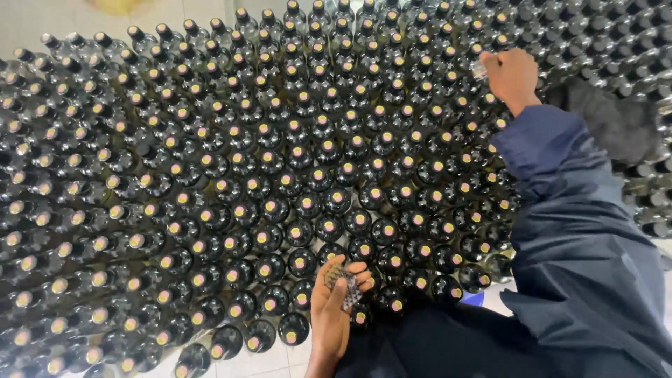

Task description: Applying small circular labels to the caps of a large array of bottles on a production table

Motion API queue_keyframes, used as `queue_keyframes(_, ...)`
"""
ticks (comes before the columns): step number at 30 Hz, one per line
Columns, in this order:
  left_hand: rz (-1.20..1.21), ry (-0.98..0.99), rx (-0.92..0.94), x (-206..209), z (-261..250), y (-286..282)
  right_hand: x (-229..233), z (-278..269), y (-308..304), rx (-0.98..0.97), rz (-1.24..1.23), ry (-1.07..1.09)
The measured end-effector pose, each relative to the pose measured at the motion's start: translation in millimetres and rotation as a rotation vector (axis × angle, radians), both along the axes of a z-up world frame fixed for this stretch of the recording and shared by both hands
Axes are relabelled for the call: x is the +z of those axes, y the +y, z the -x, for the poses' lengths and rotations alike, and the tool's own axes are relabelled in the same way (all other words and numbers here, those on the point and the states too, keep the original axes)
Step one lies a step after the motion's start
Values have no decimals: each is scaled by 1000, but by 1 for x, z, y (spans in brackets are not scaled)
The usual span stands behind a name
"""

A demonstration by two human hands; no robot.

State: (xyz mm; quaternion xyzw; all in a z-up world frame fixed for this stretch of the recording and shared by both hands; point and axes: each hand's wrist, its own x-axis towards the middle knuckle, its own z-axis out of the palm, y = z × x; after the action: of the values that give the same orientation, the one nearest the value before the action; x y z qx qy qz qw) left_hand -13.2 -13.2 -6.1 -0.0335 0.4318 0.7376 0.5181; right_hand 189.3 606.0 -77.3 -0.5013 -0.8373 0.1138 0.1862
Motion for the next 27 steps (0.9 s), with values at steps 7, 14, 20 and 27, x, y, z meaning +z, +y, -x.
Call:
queue_keyframes(7,88,-20,50,5,6,6,-36,36,16,8,47,-98)
queue_keyframes(14,113,-26,71,5,6,10,-67,42,33,135,-147,-184)
queue_keyframes(20,128,-51,21,15,8,13,-40,71,4,26,23,-370)
queue_keyframes(27,4,-3,-146,8,2,10,11,86,-28,-18,170,-373)
